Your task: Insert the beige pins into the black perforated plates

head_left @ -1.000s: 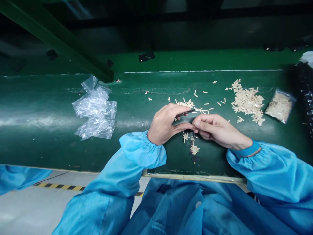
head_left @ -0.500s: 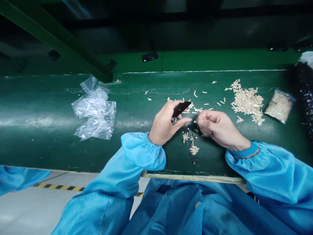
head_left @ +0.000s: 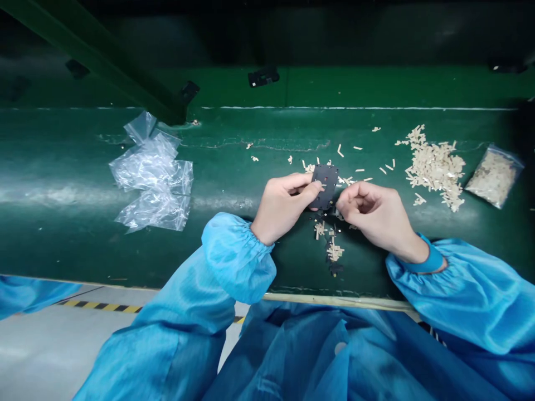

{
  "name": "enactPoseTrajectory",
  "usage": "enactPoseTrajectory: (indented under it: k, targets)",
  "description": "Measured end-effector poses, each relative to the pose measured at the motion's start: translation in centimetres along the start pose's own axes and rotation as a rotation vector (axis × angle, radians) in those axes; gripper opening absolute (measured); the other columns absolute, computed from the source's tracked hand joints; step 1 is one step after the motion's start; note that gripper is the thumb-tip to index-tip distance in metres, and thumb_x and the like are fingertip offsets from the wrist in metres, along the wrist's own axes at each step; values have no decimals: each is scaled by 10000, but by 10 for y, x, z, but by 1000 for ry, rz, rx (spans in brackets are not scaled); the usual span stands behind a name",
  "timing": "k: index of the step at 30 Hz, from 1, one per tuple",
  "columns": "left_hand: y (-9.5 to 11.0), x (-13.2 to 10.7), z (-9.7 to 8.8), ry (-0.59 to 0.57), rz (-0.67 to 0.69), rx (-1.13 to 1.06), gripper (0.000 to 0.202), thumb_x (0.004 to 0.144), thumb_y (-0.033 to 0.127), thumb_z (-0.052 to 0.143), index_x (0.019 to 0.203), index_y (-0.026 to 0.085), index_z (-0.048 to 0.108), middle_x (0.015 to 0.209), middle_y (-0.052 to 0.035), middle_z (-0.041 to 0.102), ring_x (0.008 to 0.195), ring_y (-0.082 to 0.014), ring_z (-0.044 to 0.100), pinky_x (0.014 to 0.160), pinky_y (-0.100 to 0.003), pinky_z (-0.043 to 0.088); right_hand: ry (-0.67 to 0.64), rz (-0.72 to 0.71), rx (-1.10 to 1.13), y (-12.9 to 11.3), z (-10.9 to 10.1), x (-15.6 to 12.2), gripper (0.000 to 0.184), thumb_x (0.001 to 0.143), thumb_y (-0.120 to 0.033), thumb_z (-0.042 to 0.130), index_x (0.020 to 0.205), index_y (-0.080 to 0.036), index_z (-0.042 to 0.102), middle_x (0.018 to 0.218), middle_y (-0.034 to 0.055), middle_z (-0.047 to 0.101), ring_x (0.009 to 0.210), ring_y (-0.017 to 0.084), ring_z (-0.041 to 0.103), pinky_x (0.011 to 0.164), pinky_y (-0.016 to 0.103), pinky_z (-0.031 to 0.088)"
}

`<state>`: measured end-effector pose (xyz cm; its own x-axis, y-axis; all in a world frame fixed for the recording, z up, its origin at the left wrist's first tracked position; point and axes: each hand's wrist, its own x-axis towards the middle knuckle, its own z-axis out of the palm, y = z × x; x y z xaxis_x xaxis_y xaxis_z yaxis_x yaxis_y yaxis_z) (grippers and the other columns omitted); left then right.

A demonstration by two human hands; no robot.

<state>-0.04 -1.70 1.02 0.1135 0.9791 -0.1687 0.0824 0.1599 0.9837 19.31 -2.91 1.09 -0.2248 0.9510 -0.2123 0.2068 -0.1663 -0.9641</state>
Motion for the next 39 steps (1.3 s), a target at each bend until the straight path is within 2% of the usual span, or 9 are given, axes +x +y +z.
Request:
enactPoseTrajectory:
  k: [3,9,15,21,30,39]
  targets:
    - [-1,0,1,8,49,32,144,854,254,673,787,159,758,699,3,610,616,-101,559,562,-223,491,-21,-5,-28,0,0,-1,57,739,-130,698,750,-178,670,616,-29,574,523,76,433,490,228,339]
    - [-3,0,0,26,129,91,143,851,245,678,834,152,784,690,2,609,624,-100,560,568,-209,473,-32,0,-33,-1,0,-1,73,714,-102,675,745,-168,666,623,-29,588,524,72,443,490,218,338]
    - [-4,-1,0,29,174,138,163,862,233,669,748,152,754,675,-1,602,618,-100,542,570,-216,455,-42,7,-48,0,1,1,45,721,-123,669,740,-163,664,602,-35,569,518,72,432,485,220,330]
    - [-4,-1,1,45,190,141,132,856,221,676,837,152,787,697,-3,607,626,-101,556,564,-215,457,-44,17,-66,-2,2,0,21,718,-144,656,732,-159,660,593,-34,560,520,75,421,484,227,324]
    - [-5,-2,2,43,221,129,146,865,209,669,867,147,802,728,-11,618,668,-108,570,603,-227,475,-51,34,-24,-1,2,1,27,715,-155,660,742,-155,665,607,-29,576,524,72,431,491,225,330]
    - [-3,-2,2,33,221,134,156,872,215,660,853,148,800,699,-4,617,643,-100,562,573,-209,474,-44,58,-31,-5,2,2,24,712,-164,673,734,-155,667,605,-26,571,519,71,422,488,226,324]
